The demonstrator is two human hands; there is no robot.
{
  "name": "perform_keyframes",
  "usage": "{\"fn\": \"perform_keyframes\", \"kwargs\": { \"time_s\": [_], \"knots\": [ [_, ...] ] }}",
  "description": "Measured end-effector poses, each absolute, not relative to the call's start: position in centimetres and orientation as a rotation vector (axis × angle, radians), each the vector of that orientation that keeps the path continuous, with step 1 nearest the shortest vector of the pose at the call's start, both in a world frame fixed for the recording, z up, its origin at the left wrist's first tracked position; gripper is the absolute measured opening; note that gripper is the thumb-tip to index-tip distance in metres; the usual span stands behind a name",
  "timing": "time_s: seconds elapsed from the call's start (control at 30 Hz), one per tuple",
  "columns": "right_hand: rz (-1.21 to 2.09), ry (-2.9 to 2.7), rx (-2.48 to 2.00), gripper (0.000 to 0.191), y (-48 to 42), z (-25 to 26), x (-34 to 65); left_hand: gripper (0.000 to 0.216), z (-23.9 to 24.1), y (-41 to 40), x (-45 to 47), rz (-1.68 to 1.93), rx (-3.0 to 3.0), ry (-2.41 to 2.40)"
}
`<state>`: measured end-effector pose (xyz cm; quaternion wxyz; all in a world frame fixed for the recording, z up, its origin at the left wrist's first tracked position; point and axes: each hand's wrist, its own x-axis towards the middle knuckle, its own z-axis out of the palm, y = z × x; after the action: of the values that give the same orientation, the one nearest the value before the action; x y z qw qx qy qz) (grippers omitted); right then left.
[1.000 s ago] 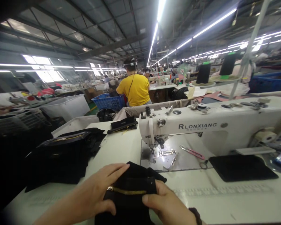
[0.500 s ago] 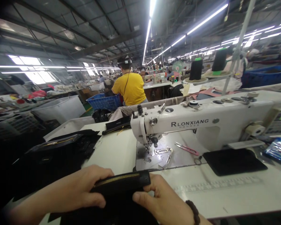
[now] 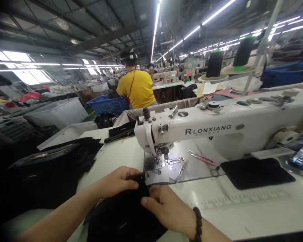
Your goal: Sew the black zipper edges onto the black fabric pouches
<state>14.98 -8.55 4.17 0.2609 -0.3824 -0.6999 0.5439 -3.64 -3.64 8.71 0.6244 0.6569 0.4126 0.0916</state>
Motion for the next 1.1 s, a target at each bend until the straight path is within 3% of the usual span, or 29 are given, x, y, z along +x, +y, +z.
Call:
{"fn": "perform_keyframes", "kwargs": {
  "time_s": [0.13,0.4,0.87,1.1],
  "knots": [
    [1.477,-2.032,-1.086,0.035,-8.7,4.4,15.9,0.031,8.7,-3.0,-4.2,0.205,1.397,0.948],
    [1.315,-2.064,-1.39,0.038,-9.4,4.2,14.9,0.021,8.2,-2.8,-3.8,0.158,1.525,1.021],
    [1.457,-1.893,-1.261,0.041,-9.2,4.0,15.4,0.02,9.6,-3.6,-4.0,0.12,1.53,1.174],
    [1.232,-1.987,-1.365,0.046,-9.1,3.9,15.5,0.022,8.8,-3.6,-4.1,0.261,1.346,1.116]
  ]
}}
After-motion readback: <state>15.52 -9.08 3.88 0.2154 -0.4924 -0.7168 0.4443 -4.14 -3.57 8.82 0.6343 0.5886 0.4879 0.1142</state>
